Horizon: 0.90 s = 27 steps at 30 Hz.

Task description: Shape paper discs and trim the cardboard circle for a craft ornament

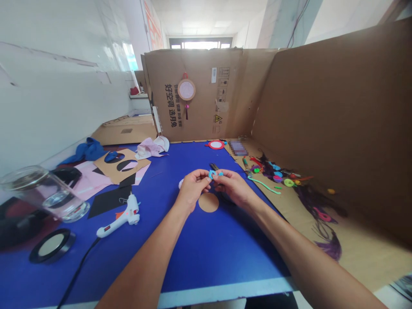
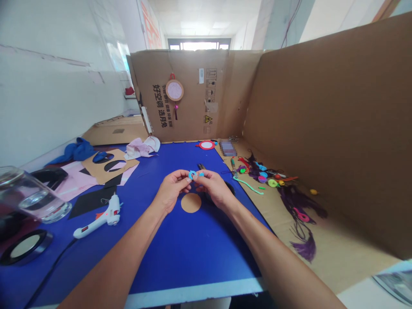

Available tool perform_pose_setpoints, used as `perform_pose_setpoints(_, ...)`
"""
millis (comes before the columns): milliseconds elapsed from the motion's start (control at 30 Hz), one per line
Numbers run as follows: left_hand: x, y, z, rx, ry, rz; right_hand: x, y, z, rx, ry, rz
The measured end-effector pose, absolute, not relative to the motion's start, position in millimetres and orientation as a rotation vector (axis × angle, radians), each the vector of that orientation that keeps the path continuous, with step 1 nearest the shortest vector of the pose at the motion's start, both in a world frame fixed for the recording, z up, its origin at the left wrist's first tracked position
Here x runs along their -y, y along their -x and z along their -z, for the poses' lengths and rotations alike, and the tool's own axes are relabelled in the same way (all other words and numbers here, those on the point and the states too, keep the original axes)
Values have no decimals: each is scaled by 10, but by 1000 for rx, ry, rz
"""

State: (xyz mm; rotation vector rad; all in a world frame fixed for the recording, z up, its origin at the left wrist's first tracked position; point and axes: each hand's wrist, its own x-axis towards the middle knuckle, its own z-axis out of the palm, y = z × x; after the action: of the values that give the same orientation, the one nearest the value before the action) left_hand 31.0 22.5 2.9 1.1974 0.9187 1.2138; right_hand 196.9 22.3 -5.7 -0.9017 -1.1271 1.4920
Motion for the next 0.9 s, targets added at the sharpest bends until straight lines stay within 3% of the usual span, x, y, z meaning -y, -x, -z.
perform_pose_setpoints(900,-188,-322,-56,-981,-1386,-1211,-192,-1962,-14,1115,871,-1493)
